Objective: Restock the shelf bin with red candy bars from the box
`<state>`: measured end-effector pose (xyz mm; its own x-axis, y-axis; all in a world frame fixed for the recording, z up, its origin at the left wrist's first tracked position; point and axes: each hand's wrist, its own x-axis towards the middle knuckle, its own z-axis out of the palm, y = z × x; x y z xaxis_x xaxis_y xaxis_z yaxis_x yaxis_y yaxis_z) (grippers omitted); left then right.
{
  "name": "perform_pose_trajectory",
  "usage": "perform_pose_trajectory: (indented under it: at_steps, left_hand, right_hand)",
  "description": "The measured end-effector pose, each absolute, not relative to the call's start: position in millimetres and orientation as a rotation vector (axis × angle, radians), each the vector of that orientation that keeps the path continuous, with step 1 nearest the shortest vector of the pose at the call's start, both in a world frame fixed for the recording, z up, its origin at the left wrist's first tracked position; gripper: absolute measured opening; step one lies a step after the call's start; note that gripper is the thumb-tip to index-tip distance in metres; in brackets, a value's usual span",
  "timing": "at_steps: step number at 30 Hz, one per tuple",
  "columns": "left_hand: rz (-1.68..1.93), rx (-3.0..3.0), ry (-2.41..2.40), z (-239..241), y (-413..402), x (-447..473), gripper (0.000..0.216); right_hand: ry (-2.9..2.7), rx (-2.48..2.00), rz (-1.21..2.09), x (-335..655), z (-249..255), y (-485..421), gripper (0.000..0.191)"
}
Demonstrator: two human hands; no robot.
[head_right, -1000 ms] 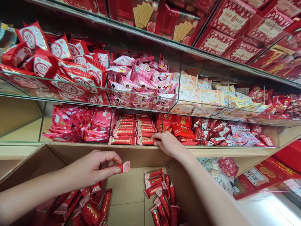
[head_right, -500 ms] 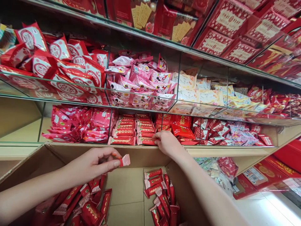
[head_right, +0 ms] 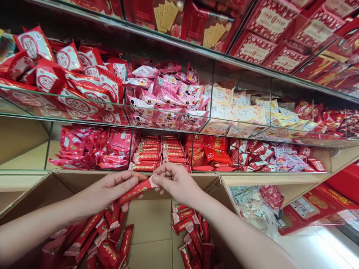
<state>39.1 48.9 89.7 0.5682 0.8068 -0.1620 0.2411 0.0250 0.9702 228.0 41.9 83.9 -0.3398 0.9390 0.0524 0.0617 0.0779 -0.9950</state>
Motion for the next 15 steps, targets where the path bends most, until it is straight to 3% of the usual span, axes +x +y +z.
perform_pose_trajectory:
  at_steps: [8,11,15]
  left_hand:
    - [0.746,1.622,0.984,91,55,38,0.02]
    - [0.867,1.75,0.898,83,57,37,0.022]
    - [0.739,1.743,0.859,78,58,36,0.032]
  right_hand:
    - [-1.525,-0.901,1.3,231,81,46,0.021]
    - [-1.471,-0.91,1.396,229,79,45,0.023]
    - [-1.476,-0.941,1.312,228,77,45,0.026]
